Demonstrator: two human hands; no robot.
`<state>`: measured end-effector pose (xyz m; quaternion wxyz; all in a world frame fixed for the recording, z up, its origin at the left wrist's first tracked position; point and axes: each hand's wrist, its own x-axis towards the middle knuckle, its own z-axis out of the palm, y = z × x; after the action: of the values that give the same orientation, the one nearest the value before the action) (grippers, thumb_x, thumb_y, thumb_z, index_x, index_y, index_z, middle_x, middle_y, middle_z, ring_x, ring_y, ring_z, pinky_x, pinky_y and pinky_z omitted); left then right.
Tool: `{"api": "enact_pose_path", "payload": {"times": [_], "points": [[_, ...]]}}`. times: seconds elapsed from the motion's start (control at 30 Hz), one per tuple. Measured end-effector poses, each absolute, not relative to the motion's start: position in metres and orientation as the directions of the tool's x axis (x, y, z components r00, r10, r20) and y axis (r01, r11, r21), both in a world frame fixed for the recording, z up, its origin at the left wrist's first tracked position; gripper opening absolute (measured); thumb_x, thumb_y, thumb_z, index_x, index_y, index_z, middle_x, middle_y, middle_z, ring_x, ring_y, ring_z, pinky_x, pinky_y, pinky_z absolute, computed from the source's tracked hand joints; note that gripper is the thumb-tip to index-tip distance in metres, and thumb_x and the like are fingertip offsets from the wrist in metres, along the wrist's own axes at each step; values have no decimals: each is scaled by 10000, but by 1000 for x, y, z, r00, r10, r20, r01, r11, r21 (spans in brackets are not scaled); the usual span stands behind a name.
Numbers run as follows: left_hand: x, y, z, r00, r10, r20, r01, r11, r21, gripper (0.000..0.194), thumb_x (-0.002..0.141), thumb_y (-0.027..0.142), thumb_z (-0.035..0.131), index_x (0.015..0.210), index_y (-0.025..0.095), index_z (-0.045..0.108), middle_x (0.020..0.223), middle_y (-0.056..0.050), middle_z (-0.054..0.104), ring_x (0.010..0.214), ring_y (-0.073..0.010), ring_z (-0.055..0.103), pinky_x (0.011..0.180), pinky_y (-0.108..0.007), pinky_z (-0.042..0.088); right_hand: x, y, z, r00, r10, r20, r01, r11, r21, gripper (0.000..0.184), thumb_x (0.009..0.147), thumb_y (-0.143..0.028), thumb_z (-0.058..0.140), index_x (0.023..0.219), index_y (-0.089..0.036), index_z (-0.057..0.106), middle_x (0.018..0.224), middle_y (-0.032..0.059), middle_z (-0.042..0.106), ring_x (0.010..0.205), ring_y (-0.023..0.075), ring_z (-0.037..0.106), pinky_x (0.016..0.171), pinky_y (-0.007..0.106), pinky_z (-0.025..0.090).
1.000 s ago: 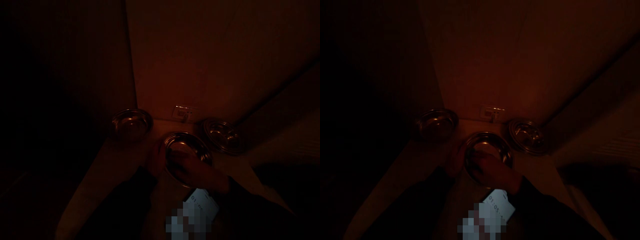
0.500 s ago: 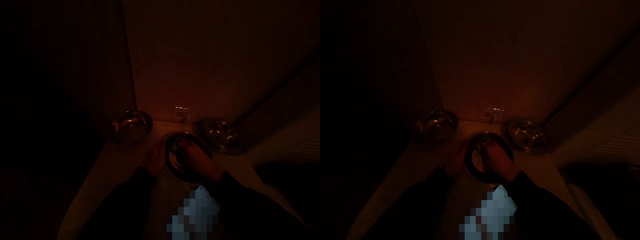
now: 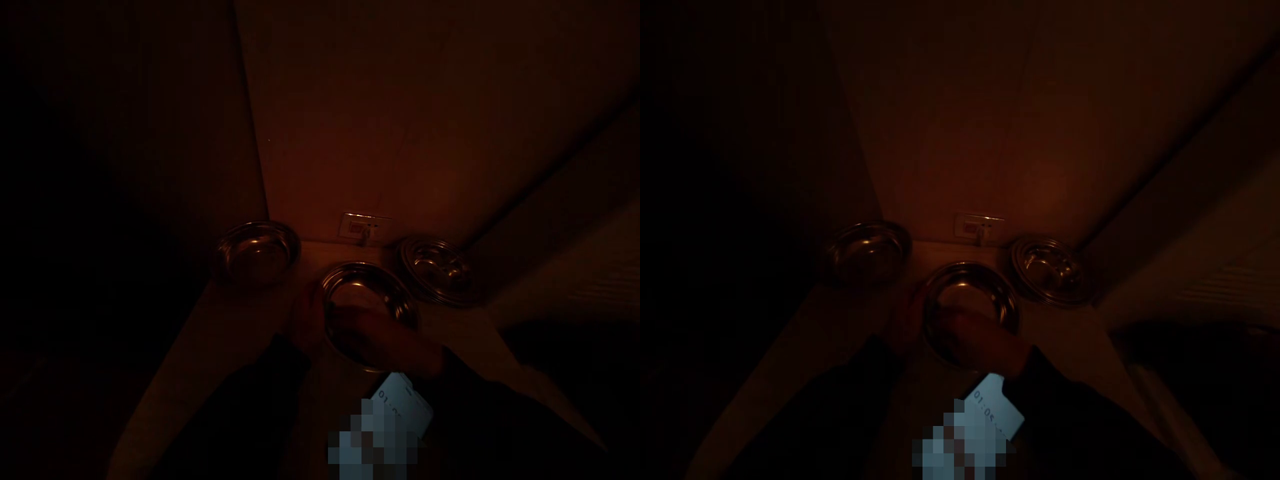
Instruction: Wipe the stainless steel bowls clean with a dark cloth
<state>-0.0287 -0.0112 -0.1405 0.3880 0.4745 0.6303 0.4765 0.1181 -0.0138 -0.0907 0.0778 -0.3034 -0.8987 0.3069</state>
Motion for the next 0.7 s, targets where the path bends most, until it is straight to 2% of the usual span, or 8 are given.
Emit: {"api": "enact_pose_path", "payload": {"times": [0.1,0.23,0.33,0.53,0.6,0.7], "points": [[-32,-9,-141,-205,978,-33,225,80,971,329,878,309,383,919,147,665,928,-78,715,859,-198,641,817,-316,472,110,-9,-99,-730,682,34,564,631,-532,303,889,-124,467,1153,-173,608,1152,100,640,1065,181,585,941,296,427],[-33,-8,-141,-188,982,-12,249,59,967,347,882,326,377,948,144,665,976,-92,709,906,-208,637,851,-328,461,106,-2,-105,-653,753,74,631,596,-497,308,886,-140,475,1165,-154,604,1142,115,649,1086,203,578,970,330,406],[-32,-10,-141,-219,976,-18,267,78,960,352,883,324,370,955,142,662,962,-90,710,888,-206,640,832,-326,467,110,-3,-101,-683,730,21,605,582,-543,325,885,-164,481,1192,-168,589,1151,106,649,1083,206,584,954,327,418],[-27,-16,-136,-273,961,-36,241,104,965,359,890,317,361,981,140,660,985,-94,706,895,-204,634,818,-321,467,132,-16,-76,-833,513,-207,501,542,-674,310,907,-171,440,1160,-212,613,1145,53,659,1036,169,608,914,273,443],[-27,-16,-135,-264,964,-33,233,97,968,365,894,320,359,996,143,661,1009,-98,703,912,-208,633,833,-330,464,134,-19,-76,-823,522,-222,516,526,-676,318,907,-177,442,1178,-222,602,1165,50,652,1049,174,604,921,280,442],[-28,-15,-136,-255,966,-48,238,111,965,349,890,322,375,980,153,666,988,-85,711,894,-204,640,832,-330,471,127,-19,-84,-775,610,-166,543,509,-668,332,898,-198,469,1214,-213,571,1177,63,643,1058,185,600,925,294,443]]}}
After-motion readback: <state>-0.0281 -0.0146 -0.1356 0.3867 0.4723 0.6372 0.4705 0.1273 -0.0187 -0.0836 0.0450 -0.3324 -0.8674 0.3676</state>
